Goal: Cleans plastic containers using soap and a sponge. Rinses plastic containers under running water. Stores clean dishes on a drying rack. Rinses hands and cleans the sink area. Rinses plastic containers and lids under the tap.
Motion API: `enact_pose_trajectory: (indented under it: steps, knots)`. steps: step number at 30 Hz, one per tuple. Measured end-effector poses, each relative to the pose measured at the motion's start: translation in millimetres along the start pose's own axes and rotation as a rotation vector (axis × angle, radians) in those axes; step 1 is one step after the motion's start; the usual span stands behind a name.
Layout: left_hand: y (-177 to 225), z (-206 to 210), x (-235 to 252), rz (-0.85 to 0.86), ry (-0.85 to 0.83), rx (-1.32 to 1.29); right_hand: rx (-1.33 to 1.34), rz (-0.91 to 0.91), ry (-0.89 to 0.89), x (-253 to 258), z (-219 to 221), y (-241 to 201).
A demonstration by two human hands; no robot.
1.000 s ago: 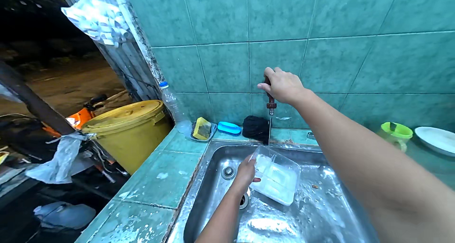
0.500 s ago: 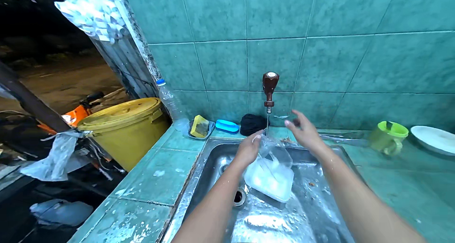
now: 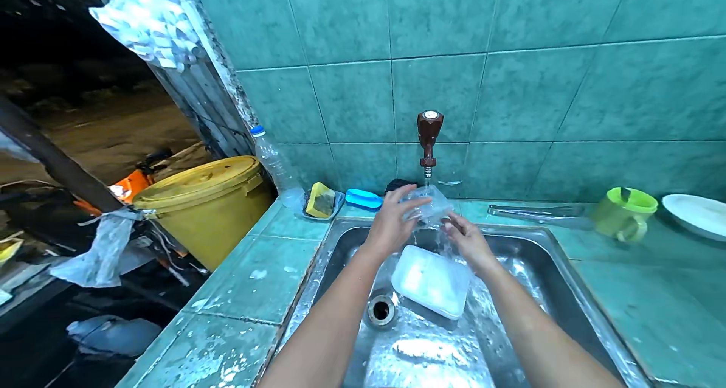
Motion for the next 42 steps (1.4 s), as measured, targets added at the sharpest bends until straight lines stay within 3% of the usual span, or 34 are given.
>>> enact_pose_trajectory:
  steps: [3, 5, 10, 15, 19, 24, 29, 32, 35, 38, 42]
  knots:
    - [-20, -4, -12, -0.181, 0.189, -0.334, -0.052, -0.071, 0.013, -4, 0, -2]
    - [-30, -1, -23, -0.162, 0.259, -0.46, -0.048, -0.052, 0.019, -6, -1, 1]
    - [-35, 12, -51, -0.222, 0.301, -0.736, 0.16, 0.079, -0.02, -14, 8, -4]
    - [-52, 16, -63, -0.442, 0.219, -0.841, 0.089, -0.05, -0.011, 2, 14, -19]
    - [-62, 12, -76, -0.411, 0.167, -0.782, -0.093, -0.156, -0.002, 10, 16, -39]
    - [-52, 10, -80, -0.281, 0.116, -0.475, -0.148, -0.296, 0.062, 10, 13, -52]
    - [-29, 13, -63, -0.187, 0.111, -0.129, -0.072, -0.17, 0.14, 8, -7, -32]
    - [-24, 16, -52, -0.371, 0.036, -0.243, 0.034, -0.046, 0.122, 7, -20, -19]
    - [-32, 28, -53, -0.752, 0.003, -0.745, -0.001, -0.024, 0.034, -1, -24, -19]
    - [-39, 38, -65, -0.967, -0.037, -0.973, -0.427, -0.108, -0.153, -17, -13, -21]
    - [-49, 44, -86, -1.03, -0.066, -1.072, -0.866, -0.092, -0.424, -37, 18, -13]
Point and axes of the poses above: each hand's wrist, its own x-axis towards the middle knuckle, its own z-axis out of the palm, y = z × x, the point moved 4 cm from there along x, towards the middle knuckle, and after that the axes turned 12 degrees about -y, right-handed, at the moved point
